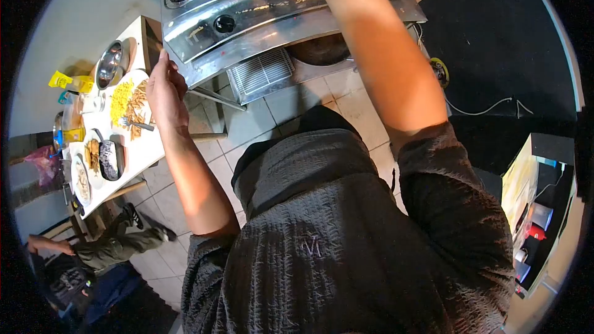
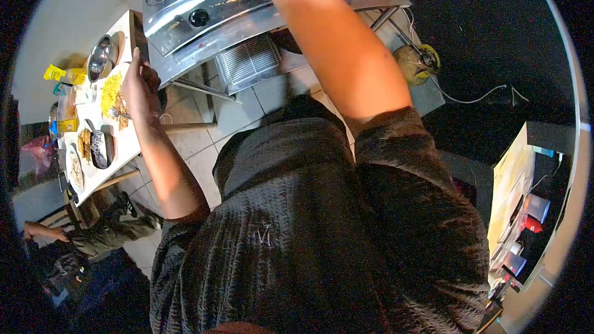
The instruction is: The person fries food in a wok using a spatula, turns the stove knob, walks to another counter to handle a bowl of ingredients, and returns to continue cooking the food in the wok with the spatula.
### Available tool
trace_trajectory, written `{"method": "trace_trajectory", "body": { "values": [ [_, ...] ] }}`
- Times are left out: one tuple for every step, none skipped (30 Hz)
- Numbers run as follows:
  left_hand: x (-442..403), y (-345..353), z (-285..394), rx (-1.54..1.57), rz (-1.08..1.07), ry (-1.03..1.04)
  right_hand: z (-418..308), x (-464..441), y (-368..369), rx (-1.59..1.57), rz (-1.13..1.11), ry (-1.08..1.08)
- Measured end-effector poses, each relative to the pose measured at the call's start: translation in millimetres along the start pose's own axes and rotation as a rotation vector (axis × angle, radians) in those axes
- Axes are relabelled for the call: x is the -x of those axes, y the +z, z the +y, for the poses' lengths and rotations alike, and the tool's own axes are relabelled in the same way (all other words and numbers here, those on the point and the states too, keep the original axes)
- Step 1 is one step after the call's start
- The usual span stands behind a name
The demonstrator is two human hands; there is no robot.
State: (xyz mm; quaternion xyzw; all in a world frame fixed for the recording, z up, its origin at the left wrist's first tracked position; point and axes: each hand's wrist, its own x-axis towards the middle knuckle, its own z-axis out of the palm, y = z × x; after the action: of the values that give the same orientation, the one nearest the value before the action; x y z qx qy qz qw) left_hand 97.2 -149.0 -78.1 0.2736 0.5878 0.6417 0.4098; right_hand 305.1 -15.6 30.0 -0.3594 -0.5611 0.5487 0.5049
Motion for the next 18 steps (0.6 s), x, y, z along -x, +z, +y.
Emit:
{"method": "trace_trajectory", "body": {
  "values": [
    [-1, 2, 1, 0.003, 0.009, -0.007, -1, -2, 1, -0.001, -0.007, -0.002],
    [0, 4, 6, 0.009, 0.015, -0.002, 0, -5, 3, -0.031, -0.005, -0.005],
    [3, 5, 13, -0.004, 0.018, -0.026, -3, -7, 5, -0.062, -0.006, -0.009],
    [5, 7, 23, -0.014, 0.020, -0.049, -10, -10, 5, -0.057, 0.006, -0.013],
    [4, 8, 34, 0.012, 0.036, -0.096, -21, -14, 4, -0.016, -0.003, 0.005],
    [5, 10, 46, 0.023, 0.046, -0.086, -33, -19, 3, 0.024, -0.013, 0.021],
    [6, 12, 58, 0.022, 0.075, -0.083, -40, -26, 2, 0.049, -0.003, -0.024],
    [5, 14, 69, 0.021, 0.104, -0.080, -47, -31, -3, 0.051, -0.020, -0.034],
    [3, 14, 77, 0.067, 0.115, -0.095, -57, -30, -7, 0.112, -0.022, -0.006],
    [2, 13, 80, 0.074, 0.130, -0.091, -60, -32, -11, 0.172, -0.023, 0.027],
    [1, 13, 78, 0.031, 0.122, -0.102, -55, -37, -14, 0.197, -0.012, 0.007],
    [-3, 12, 73, -0.014, 0.112, -0.116, -53, -41, -12, 0.195, -0.024, 0.008],
    [-6, 14, 64, -0.054, 0.126, -0.146, -48, -40, -10, 0.195, 0.021, 0.009],
    [-9, 17, 55, -0.081, 0.106, -0.162, -40, -37, -10, 0.196, 0.070, 0.011],
    [-12, 18, 47, -0.150, 0.082, -0.172, -27, -41, -15, 0.216, 0.067, -0.018],
    [-13, 18, 37, -0.224, 0.054, -0.192, -24, -40, -8, 0.064, 0.068, -0.034],
    [-16, 18, 25, -0.236, -0.005, -0.180, -18, -39, -8, 0.081, 0.079, -0.041],
    [-23, 18, 13, -0.316, -0.061, -0.194, -14, -41, -9, 0.099, 0.087, -0.069]
  ]
}}
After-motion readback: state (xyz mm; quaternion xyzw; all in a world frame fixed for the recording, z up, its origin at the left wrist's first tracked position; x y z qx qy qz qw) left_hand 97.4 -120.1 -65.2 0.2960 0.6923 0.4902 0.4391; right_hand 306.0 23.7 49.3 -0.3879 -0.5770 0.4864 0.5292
